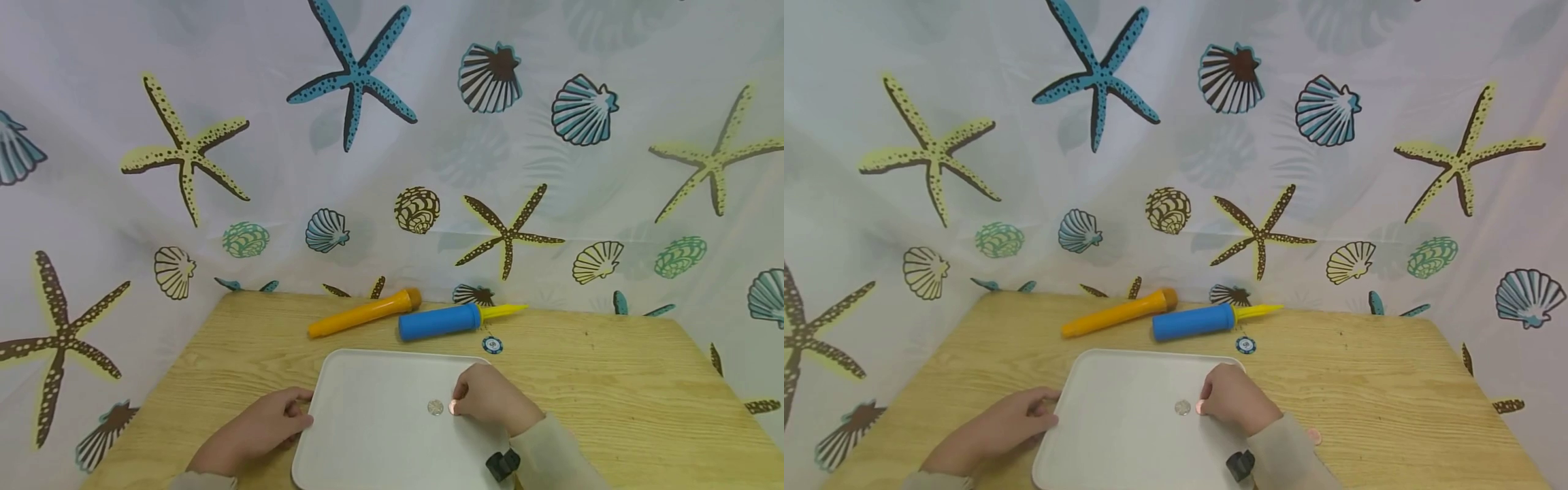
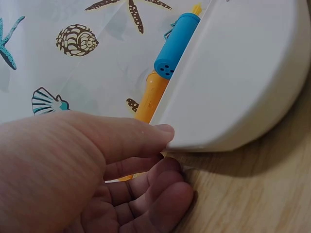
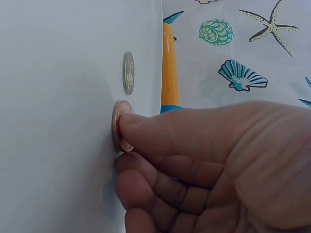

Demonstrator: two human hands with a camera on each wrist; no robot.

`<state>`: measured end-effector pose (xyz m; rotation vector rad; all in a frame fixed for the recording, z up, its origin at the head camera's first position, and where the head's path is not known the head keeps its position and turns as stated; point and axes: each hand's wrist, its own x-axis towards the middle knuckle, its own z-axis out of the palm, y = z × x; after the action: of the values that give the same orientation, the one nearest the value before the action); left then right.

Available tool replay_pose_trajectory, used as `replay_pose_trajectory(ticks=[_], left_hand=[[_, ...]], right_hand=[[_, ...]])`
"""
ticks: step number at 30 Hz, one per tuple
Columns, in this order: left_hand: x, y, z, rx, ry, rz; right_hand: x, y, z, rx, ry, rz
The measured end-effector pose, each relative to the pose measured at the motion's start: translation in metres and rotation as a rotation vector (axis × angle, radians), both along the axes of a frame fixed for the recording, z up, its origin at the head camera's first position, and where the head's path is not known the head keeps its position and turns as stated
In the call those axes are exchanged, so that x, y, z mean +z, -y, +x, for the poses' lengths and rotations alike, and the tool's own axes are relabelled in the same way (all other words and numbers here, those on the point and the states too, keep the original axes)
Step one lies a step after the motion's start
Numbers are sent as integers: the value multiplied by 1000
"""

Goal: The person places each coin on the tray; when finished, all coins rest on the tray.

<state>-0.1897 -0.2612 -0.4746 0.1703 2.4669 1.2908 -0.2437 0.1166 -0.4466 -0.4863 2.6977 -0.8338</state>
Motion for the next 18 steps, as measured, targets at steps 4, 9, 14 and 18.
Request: replay_pose_trajectory(ticks=[4, 9, 14, 18], left_hand=[[0, 0, 0, -6, -2, 3], [0, -1, 1, -6, -1, -2], [-1, -1, 1, -2, 7, -14], [0, -1, 0, 15, 6, -34]], right_hand=[[0, 1, 0, -14, 7, 8], [-3, -7, -2, -4, 17, 5], [0, -29, -4, 15, 31, -48], [4, -51, -6, 2, 4, -108]])
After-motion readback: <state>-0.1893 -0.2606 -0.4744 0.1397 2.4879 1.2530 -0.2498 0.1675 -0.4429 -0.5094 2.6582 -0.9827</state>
